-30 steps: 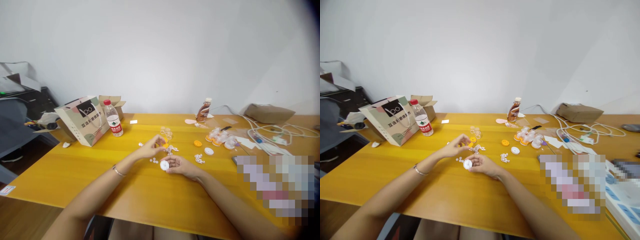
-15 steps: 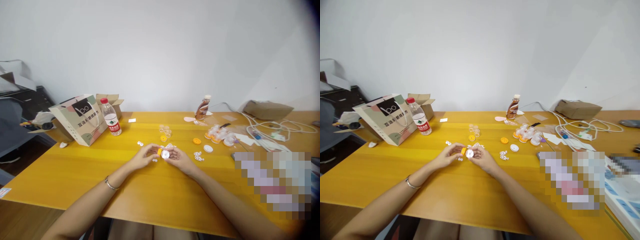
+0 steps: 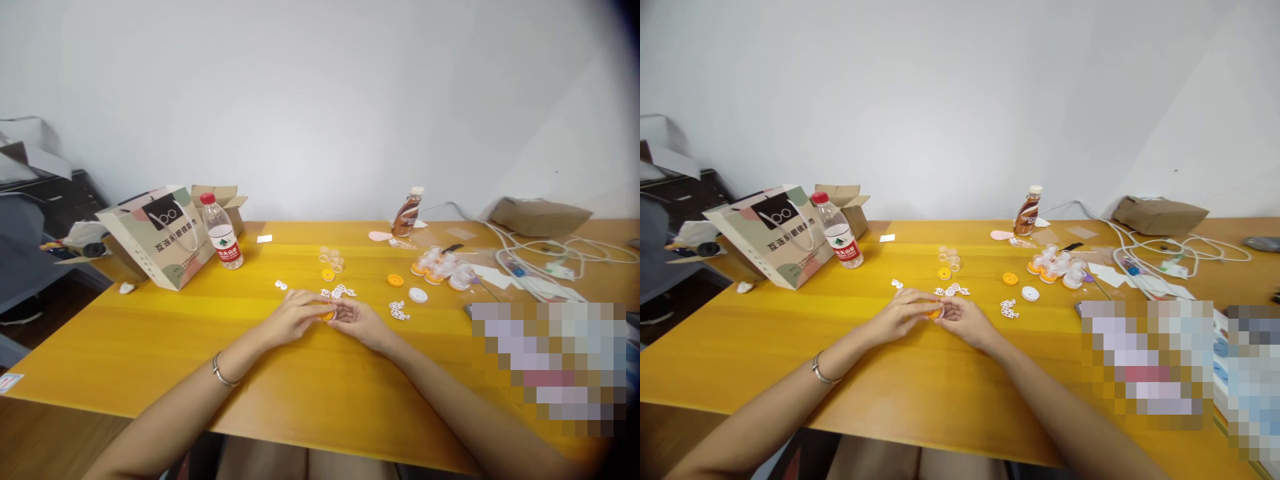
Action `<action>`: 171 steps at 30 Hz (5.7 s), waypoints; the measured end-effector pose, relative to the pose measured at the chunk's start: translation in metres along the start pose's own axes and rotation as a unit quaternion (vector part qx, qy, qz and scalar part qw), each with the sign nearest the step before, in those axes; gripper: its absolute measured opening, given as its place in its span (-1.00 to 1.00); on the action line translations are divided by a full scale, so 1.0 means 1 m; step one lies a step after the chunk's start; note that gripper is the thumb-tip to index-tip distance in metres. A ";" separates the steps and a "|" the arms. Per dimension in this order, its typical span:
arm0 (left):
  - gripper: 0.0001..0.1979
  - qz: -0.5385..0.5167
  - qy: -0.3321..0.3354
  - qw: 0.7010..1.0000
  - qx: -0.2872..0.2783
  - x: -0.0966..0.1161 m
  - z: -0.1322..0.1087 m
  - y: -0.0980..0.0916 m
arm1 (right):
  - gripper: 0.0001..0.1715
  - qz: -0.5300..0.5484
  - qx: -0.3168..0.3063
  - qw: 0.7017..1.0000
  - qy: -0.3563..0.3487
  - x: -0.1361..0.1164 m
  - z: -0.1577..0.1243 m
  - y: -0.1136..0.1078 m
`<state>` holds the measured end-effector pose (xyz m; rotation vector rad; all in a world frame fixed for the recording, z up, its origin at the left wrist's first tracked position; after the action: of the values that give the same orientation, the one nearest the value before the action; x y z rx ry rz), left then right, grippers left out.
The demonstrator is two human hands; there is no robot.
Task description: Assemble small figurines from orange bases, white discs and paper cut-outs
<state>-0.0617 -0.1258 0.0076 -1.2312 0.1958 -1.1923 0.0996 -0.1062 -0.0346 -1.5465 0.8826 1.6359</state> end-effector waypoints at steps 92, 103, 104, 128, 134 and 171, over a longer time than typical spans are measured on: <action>-0.76 0.189 -0.091 0.978 0.000 -0.030 0.010 0.020 | -0.76 -0.434 0.063 0.897 0.060 -0.030 -0.014 -0.066; -0.85 0.197 -0.115 0.974 0.017 -0.033 0.012 0.017 | -0.75 -0.464 0.107 0.879 -0.039 -0.014 0.000 -0.053; -0.84 0.188 -0.115 0.975 0.020 -0.033 0.012 0.017 | -0.73 -0.463 0.115 0.878 -0.033 -0.016 0.000 -0.054; -0.80 0.087 -0.135 0.980 0.116 -0.034 0.006 -0.003 | -0.66 -0.042 0.150 0.986 0.052 -0.013 0.000 -0.030; -0.78 -0.132 -0.202 0.957 0.159 -0.041 0.005 0.005 | -0.68 0.025 0.141 0.988 0.055 -0.008 0.000 -0.029; -0.80 -0.063 -0.015 0.994 0.092 0.000 0.008 0.009 | -0.73 0.084 0.025 0.991 0.101 -0.010 -0.006 -0.009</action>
<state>-0.0503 -0.1221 0.0036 -1.1112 -0.0148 -1.2716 0.1107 -0.1070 -0.0250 -1.6618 1.1810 1.5784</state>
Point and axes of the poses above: each hand's wrist, its own z-axis towards the middle knuckle, its own y-axis out of the palm, x = y × z, the point moved 3 cm from there along z, towards the middle knuckle, and after that the axes turned 1 degree about z, right-handed, at the moved point
